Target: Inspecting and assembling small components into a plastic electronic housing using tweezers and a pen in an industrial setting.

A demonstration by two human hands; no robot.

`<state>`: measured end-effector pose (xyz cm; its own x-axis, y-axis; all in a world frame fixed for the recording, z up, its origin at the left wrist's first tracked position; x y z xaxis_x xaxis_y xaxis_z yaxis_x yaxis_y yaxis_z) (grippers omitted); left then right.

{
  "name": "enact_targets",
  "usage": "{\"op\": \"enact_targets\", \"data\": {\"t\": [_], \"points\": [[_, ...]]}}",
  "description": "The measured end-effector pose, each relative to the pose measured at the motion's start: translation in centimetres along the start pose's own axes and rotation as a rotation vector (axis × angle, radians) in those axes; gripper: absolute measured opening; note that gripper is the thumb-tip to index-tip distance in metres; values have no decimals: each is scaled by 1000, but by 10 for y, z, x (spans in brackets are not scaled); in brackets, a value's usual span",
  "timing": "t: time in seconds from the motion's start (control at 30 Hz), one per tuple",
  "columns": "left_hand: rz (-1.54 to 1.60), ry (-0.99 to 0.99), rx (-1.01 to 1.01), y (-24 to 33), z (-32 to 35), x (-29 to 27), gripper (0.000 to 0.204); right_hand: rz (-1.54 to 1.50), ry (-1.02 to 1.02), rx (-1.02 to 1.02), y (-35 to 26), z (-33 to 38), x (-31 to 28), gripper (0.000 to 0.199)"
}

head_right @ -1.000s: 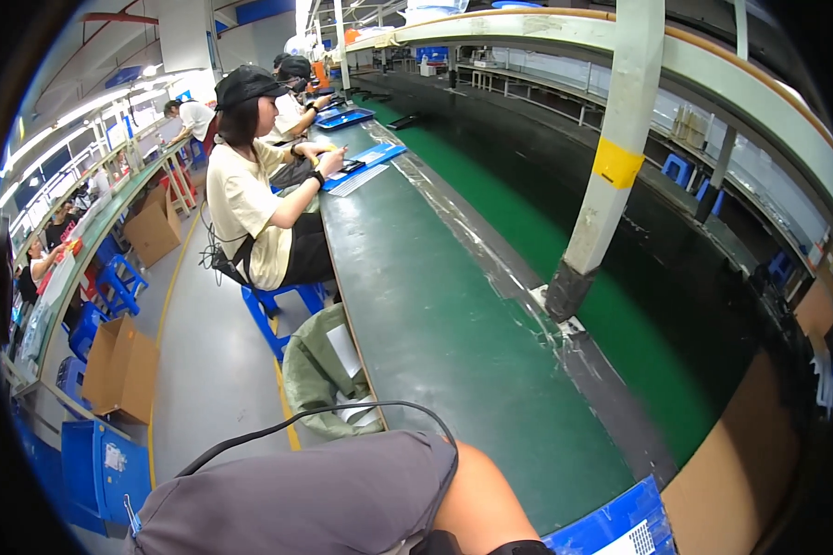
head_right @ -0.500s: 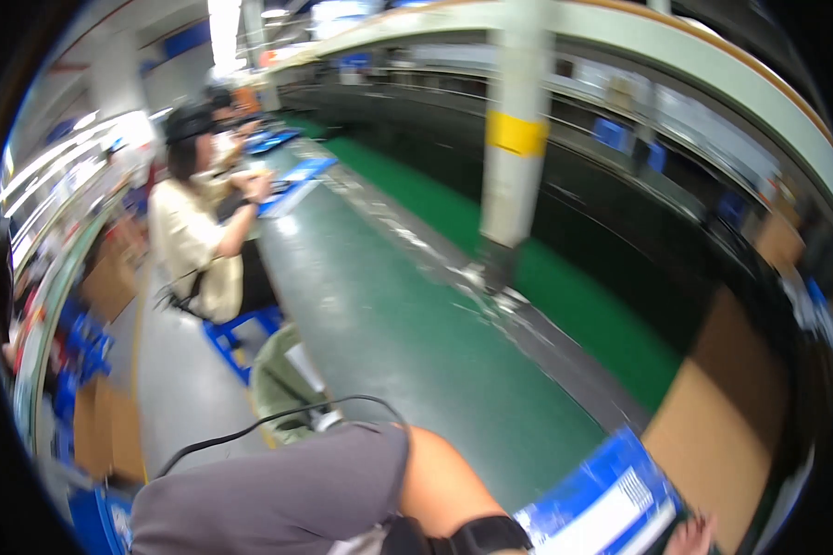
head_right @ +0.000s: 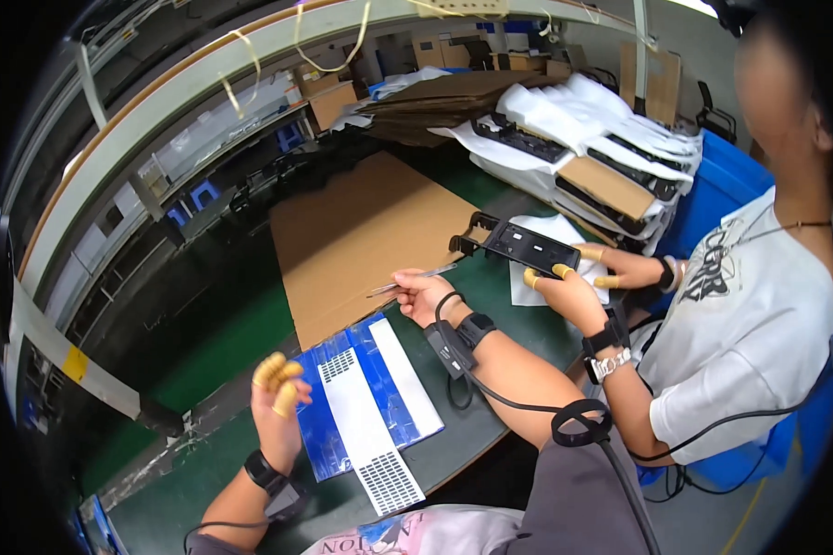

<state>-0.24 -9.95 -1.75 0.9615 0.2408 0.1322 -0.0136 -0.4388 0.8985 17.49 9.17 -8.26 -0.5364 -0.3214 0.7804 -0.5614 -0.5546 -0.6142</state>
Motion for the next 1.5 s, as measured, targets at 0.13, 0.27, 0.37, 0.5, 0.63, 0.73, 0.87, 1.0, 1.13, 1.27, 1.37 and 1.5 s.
{"op": "enact_targets", "data": {"t": [0.13, 0.27, 0.37, 0.5, 0.63, 0.73, 0.87, 1.0, 1.13, 1.27, 1.37, 1.5], "points": [[183, 0, -190, -27, 21, -23, 31, 17, -49, -22, 4, 2, 6, 7], [222, 26, -309, -42, 11, -38, 24, 30, -35, 10, 12, -1, 12, 5], [283, 24, -418, -52, 7, -44, 22, 42, -5, 28, 14, -3, 12, 6], [296, 9, -423, -53, 6, -42, 22, 56, 30, 67, 16, -9, 6, 6], [216, -5, -395, -50, 8, -39, 20, 83, 66, 132, 22, -11, 1, 5], [131, -23, -375, -48, 10, -35, 21, 109, 50, 133, 22, -9, 1, 5], [-2, -102, -365, -46, 13, -30, 23, 120, 59, 141, 23, -9, -1, 6], [-95, -190, -348, -41, 16, -24, 27, 128, 55, 148, 24, -11, 0, 7], [-127, -227, -350, -42, 17, -19, 28, 127, 41, 149, 21, -10, -1, 7], [-135, -242, -357, -42, 17, -17, 28, 125, 38, 148, 20, -9, 0, 6], [-137, -245, -348, -43, 19, -20, 27, 120, 9, 169, 24, -11, 1, 6], [-157, -252, -343, -43, 20, -22, 26, 118, 15, 152, 26, -9, 3, 6]]}}
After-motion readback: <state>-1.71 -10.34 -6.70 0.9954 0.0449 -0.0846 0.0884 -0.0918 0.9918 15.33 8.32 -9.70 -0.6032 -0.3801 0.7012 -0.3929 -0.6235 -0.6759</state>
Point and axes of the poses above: each hand's wrist, its own z-axis away from the middle knuckle, its own x-axis out of the palm, y = z × x, the point moved 8 cm from there along -z, towards the middle knuckle, and after that the axes turned 5 degrees about x, right-handed, at the moved point
